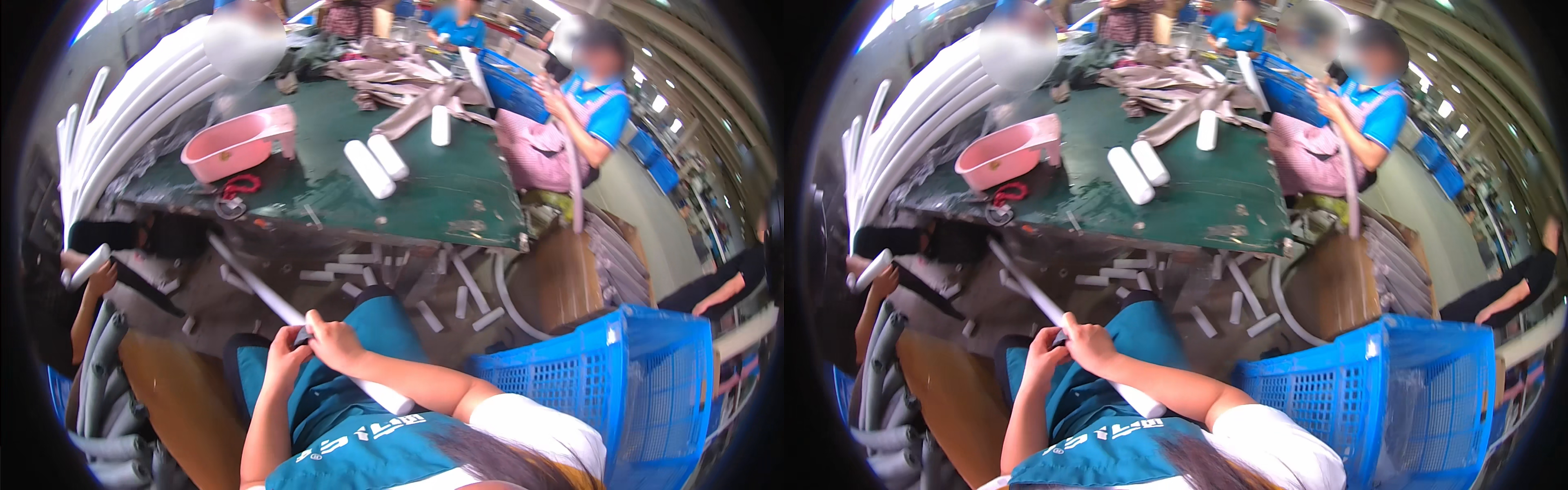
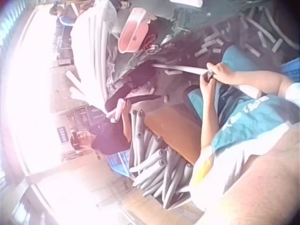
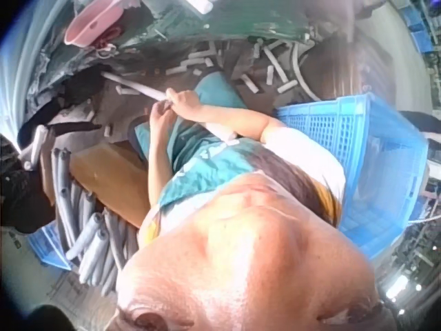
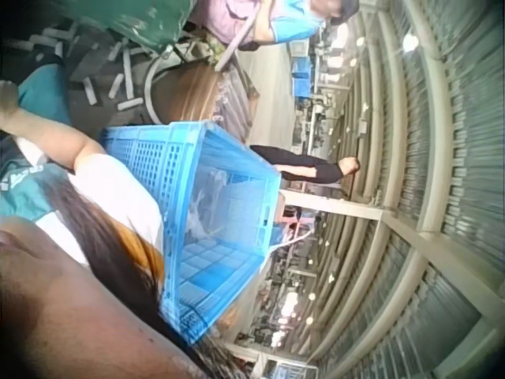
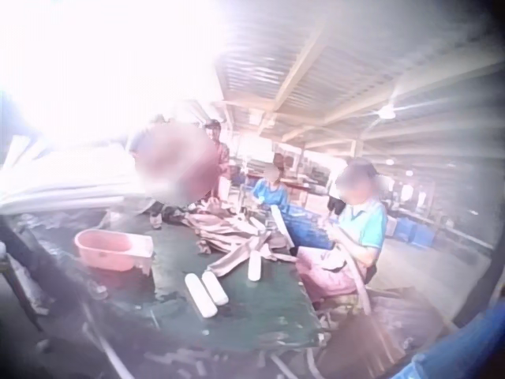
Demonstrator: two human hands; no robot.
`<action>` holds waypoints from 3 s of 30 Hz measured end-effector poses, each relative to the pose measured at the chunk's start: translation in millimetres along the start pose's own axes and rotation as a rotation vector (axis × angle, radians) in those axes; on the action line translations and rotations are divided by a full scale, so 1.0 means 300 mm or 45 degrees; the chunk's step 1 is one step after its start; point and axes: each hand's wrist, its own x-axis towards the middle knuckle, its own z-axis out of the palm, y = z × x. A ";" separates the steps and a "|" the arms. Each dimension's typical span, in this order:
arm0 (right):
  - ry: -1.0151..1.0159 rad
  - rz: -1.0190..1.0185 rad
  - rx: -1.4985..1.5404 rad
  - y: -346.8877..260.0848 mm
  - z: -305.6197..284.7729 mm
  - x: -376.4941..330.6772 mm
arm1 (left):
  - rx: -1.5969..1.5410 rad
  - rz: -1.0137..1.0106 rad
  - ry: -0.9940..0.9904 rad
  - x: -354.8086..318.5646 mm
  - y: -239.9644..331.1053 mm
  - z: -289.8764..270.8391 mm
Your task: The person repeatedly inserts white foam cylinders into gray fabric sleeves, ties off the ends with string, and trims excess string with scissors. The finished units are placed into a blue crate. The person also handles loose strings and small cut pieces on the workbench.
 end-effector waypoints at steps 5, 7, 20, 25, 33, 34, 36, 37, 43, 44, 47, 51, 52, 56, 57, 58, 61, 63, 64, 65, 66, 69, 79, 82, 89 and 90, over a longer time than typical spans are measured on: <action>0.010 -0.002 0.117 -0.063 -0.049 -0.026 | 0.880 0.343 0.232 0.014 -0.069 -0.022; 0.052 -0.088 0.045 -0.068 -0.036 -0.031 | 0.846 0.374 0.244 0.012 -0.085 -0.017; -0.062 -0.140 -0.246 -0.013 -0.015 -0.008 | 0.980 0.500 0.316 -0.010 -0.044 0.012; -0.130 -0.064 -0.379 0.003 -0.006 -0.016 | 1.325 0.560 0.382 0.000 -0.040 0.026; 0.072 -0.104 -0.172 0.050 0.012 -0.004 | 1.028 0.521 0.423 -0.027 -0.017 0.016; 0.080 -0.160 -0.209 0.036 0.006 -0.003 | 0.980 0.491 0.449 -0.042 -0.007 0.028; 0.106 -0.115 -0.189 0.019 -0.023 -0.004 | 0.910 0.488 0.415 -0.051 -0.003 0.048; 0.131 -0.083 -0.178 0.028 -0.028 0.007 | 0.625 0.432 0.300 -0.037 -0.017 0.037; 0.194 -0.146 0.142 0.022 -0.042 0.008 | -0.693 -0.493 -0.158 -0.015 -0.014 -0.012; 0.140 -0.186 0.167 0.001 -0.041 0.002 | -0.946 -0.581 -0.168 -0.017 -0.011 -0.003; 0.092 -0.072 0.514 -0.017 -0.023 -0.004 | -1.394 -0.453 -0.362 0.025 -0.048 -0.019; 0.004 0.126 0.889 -0.032 -0.057 0.014 | -1.412 -0.074 -0.130 0.024 0.017 0.041; -0.069 0.204 0.939 -0.040 -0.067 0.012 | -1.311 0.064 -0.006 0.023 0.022 0.044; -0.235 0.186 0.999 -0.050 -0.057 -0.004 | -1.173 0.166 -0.004 0.032 0.072 0.033; -0.084 -0.020 0.893 -0.030 -0.031 -0.005 | -1.179 0.127 0.010 0.033 0.077 0.030; -0.054 -0.126 0.715 -0.042 -0.037 0.000 | -1.174 0.082 0.068 0.033 0.081 0.023; 0.047 -0.439 0.243 -0.080 -0.078 0.012 | -1.193 -0.010 0.246 0.045 0.085 0.008; 0.019 -0.424 0.151 -0.087 -0.079 -0.003 | -1.192 0.008 0.248 0.038 0.066 0.001; 0.010 -0.435 0.113 -0.093 -0.076 -0.001 | -1.186 0.036 0.255 0.036 0.063 -0.009; -0.061 -0.358 0.114 -0.089 -0.071 -0.001 | -1.149 0.042 0.188 0.033 0.057 -0.013; -0.072 -0.302 0.013 -0.089 -0.068 -0.021 | -1.134 0.097 0.175 0.034 0.022 0.004; 0.117 -0.308 0.079 -0.101 -0.048 0.020 | -1.299 -0.094 0.197 0.044 -0.002 0.037; -0.046 -0.128 0.480 -0.034 -0.055 -0.012 | -1.202 -0.156 0.207 0.003 0.071 0.007; 0.202 -0.186 0.175 0.050 -0.135 -0.009 | -1.289 -0.117 0.196 0.015 0.053 -0.053; -0.655 -0.419 -0.200 0.277 -0.178 -0.256 | -1.569 0.059 0.222 0.051 0.104 -0.166; -0.713 -0.466 -0.094 0.273 -0.197 -0.237 | -1.567 0.091 0.227 0.054 0.129 -0.160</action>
